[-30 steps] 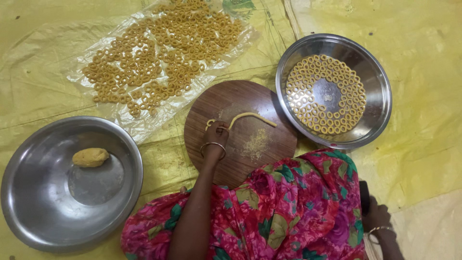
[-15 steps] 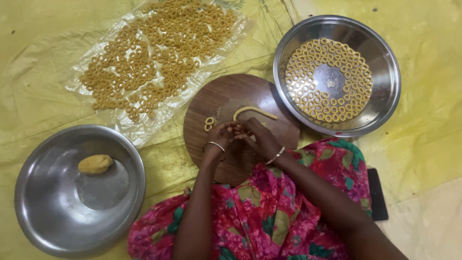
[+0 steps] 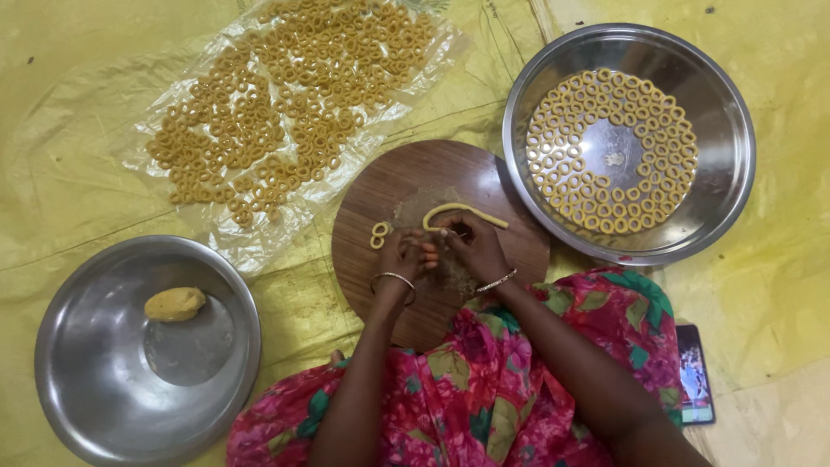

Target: The person rolls a small piece of yellow dough into a thin rope on a wooden board, then forms it into a ring and places it into a metal tray. The process repeats with additional dough pieces, accumulating rings in the tray.

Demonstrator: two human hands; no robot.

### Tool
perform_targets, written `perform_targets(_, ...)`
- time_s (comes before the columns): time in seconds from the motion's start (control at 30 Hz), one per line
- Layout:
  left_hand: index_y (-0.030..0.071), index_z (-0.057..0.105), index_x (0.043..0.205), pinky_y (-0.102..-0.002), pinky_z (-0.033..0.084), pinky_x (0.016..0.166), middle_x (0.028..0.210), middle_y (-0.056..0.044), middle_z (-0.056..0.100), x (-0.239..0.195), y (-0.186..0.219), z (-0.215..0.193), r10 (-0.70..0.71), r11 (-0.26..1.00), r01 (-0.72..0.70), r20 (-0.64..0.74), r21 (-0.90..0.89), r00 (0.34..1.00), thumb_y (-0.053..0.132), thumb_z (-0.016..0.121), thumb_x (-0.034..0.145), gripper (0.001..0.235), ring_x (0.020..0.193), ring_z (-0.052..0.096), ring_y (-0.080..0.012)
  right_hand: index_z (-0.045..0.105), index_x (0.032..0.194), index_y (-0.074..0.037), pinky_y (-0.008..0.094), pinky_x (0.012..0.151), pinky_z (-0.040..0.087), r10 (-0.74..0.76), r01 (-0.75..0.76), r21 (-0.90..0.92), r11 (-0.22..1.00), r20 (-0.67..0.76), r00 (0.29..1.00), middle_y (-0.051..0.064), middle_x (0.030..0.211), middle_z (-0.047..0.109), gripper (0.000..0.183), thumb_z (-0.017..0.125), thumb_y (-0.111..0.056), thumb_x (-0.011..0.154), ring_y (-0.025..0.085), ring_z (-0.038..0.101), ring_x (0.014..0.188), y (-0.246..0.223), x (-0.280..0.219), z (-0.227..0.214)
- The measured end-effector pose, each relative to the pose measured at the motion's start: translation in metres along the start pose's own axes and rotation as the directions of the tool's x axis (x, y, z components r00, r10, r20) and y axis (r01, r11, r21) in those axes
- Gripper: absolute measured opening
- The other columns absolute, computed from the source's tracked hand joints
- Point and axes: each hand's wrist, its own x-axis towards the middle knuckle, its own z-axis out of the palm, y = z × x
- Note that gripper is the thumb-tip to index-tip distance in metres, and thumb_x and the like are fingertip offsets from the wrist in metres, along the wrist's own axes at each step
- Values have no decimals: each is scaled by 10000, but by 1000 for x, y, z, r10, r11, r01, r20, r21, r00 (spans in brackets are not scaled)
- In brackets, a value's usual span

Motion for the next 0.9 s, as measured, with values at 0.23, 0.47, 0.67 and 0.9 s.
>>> perform_targets(0.23, -27, 549, 1252, -366, 622, 780, 1074, -175, 734, -2, 3, -1, -229, 935, 209, -39, -285, 973, 159, 613, 1015, 308, 912, 709, -239, 687, 1113, -45, 351, 825, 542, -189, 242, -399, 884, 168, 968, 112, 1039, 663, 200, 727, -134, 939, 225, 669, 963, -49, -46, 4)
perform_targets(0.47, -16, 560, 1234, -346, 641, 847, 1103, -179, 736, -10, 16, 0, -233, 936, 218, -24, -277, 972, 84, 676, 957, 317, 978, 743, -238, 681, 1120, 0, 281, 744, 586, 211, -238, 233, 943, 135, 968, 80, 1108, 747, 179, 686, -93, 968, 139, 695, 910, -33, -34, -3)
perform_targets(0.67, -24, 585, 1215, -340, 632, 846, 1088, -170, 740, -11, 20, 4, -171, 937, 169, 19, -306, 985, 68, 680, 953, 293, 970, 740, -232, 685, 1129, -13, 261, 751, 578, 358, -400, 516, 757, 185, 915, 80, 1130, 754, 176, 646, -93, 977, 117, 694, 876, -9, -26, -8)
perform_targets(0.9, -26, 623, 1209, -329, 631, 798, 1049, -141, 752, -5, 13, 0, -163, 954, 152, -24, -258, 986, 91, 687, 945, 296, 916, 735, -202, 713, 1180, -43, 281, 763, 578, 292, -293, 262, 919, 45, 955, 71, 1111, 748, 252, 589, -23, 962, 149, 695, 881, -7, -17, -11)
